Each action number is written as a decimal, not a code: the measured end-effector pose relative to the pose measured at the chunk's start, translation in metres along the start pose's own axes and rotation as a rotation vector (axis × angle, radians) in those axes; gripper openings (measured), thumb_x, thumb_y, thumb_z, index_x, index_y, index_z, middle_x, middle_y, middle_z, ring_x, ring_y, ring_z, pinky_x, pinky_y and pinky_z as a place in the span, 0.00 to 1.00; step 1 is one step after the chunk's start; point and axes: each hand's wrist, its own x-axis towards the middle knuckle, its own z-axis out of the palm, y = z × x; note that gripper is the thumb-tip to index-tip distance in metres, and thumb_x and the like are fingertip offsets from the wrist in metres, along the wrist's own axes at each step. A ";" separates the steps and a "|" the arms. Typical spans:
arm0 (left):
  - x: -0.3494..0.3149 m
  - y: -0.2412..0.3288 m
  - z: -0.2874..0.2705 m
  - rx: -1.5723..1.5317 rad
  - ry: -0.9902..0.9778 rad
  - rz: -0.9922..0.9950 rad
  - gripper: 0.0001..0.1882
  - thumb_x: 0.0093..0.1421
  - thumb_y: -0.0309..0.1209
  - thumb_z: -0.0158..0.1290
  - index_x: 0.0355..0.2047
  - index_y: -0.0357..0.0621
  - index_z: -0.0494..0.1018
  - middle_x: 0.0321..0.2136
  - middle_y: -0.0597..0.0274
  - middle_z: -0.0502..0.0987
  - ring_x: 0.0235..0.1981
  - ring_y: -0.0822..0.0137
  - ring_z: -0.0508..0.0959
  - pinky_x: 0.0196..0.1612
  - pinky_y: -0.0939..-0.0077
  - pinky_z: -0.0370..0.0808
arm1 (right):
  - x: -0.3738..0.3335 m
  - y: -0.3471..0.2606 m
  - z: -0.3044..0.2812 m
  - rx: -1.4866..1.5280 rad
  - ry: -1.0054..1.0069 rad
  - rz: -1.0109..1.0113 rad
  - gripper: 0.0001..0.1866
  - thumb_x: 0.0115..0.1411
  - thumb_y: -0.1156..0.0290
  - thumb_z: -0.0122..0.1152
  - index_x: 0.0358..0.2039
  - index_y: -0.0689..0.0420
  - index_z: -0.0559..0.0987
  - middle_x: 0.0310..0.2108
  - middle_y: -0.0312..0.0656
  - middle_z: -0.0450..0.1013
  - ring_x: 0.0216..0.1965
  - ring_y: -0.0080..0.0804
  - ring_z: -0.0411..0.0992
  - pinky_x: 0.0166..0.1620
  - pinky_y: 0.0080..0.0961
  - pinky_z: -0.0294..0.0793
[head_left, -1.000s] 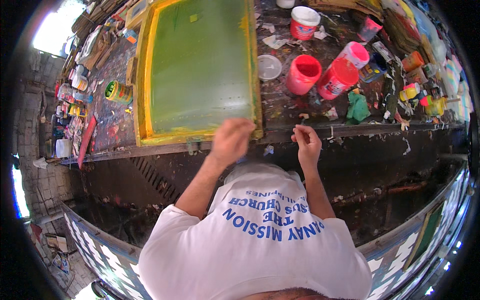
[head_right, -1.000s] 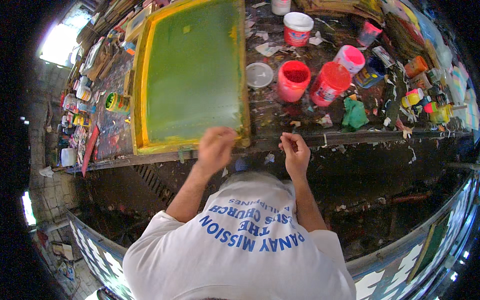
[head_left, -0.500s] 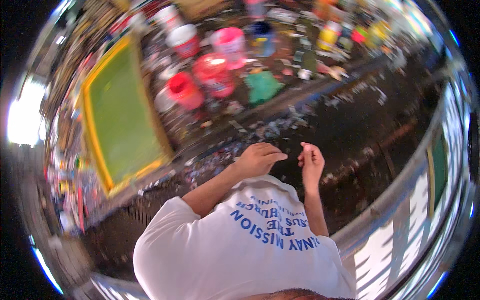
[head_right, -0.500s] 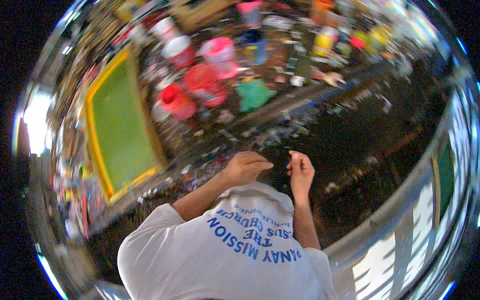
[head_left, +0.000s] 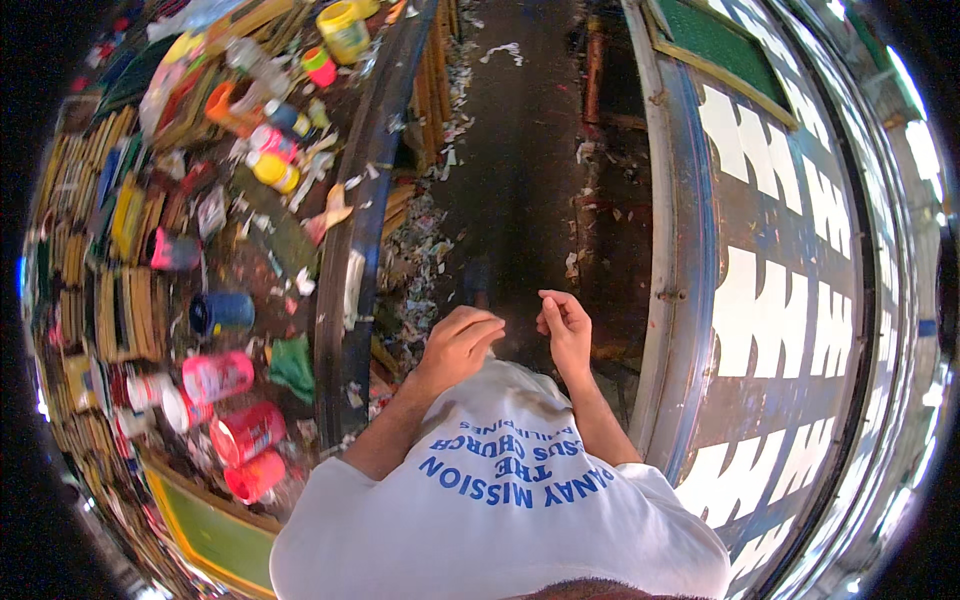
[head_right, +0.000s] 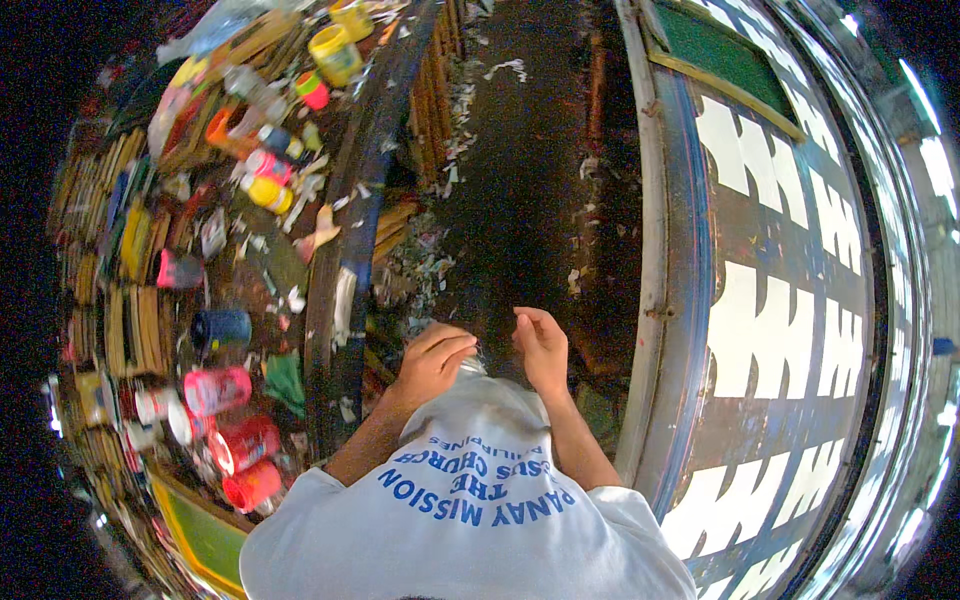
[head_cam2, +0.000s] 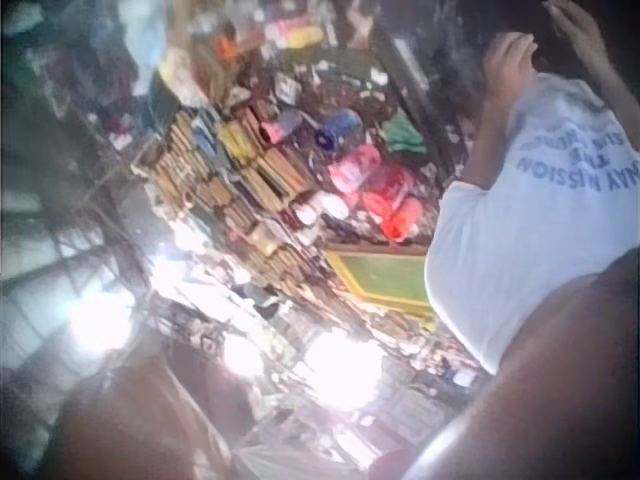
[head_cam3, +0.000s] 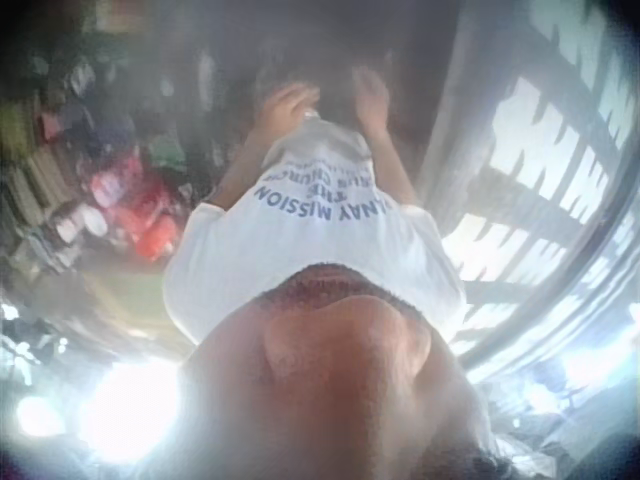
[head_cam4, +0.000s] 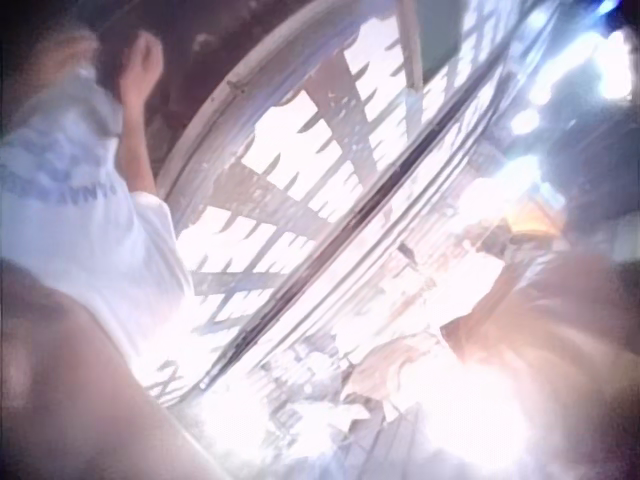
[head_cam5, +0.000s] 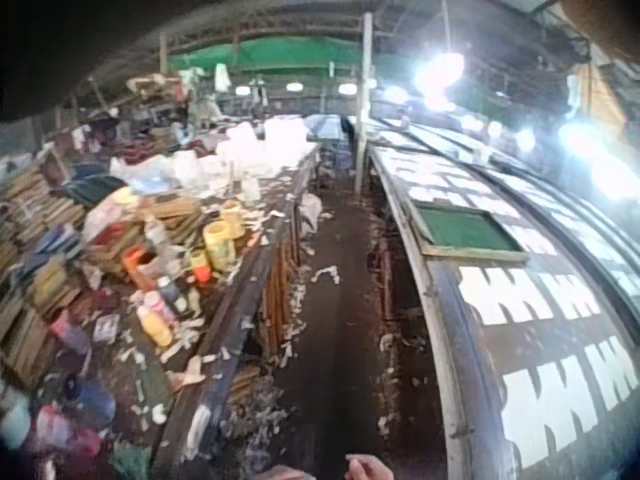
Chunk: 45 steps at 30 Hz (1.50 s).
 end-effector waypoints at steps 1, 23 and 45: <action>0.018 -0.012 0.006 0.007 -0.003 0.039 0.11 0.59 0.19 0.66 0.42 0.39 0.84 0.38 0.57 0.83 0.39 0.54 0.83 0.40 0.64 0.82 | 0.011 0.000 -0.005 -0.010 0.045 0.008 0.11 0.78 0.67 0.59 0.53 0.60 0.82 0.33 0.32 0.77 0.32 0.17 0.73 0.37 0.18 0.73; 0.425 -0.264 0.009 -0.177 -0.156 -0.152 0.16 0.73 0.39 0.61 0.36 0.37 0.84 0.26 0.58 0.81 0.24 0.70 0.78 0.29 0.74 0.73 | 0.399 -0.141 0.002 -0.059 0.240 -0.176 0.12 0.76 0.68 0.63 0.52 0.62 0.84 0.38 0.35 0.82 0.41 0.20 0.78 0.48 0.21 0.79; 0.831 -0.358 0.162 -0.159 -0.574 0.090 0.08 0.66 0.20 0.62 0.45 0.37 0.82 0.42 0.51 0.83 0.40 0.51 0.84 0.41 0.66 0.82 | 0.732 -0.283 -0.149 -0.254 0.723 -0.237 0.09 0.69 0.69 0.70 0.44 0.61 0.86 0.35 0.39 0.82 0.35 0.24 0.76 0.42 0.25 0.77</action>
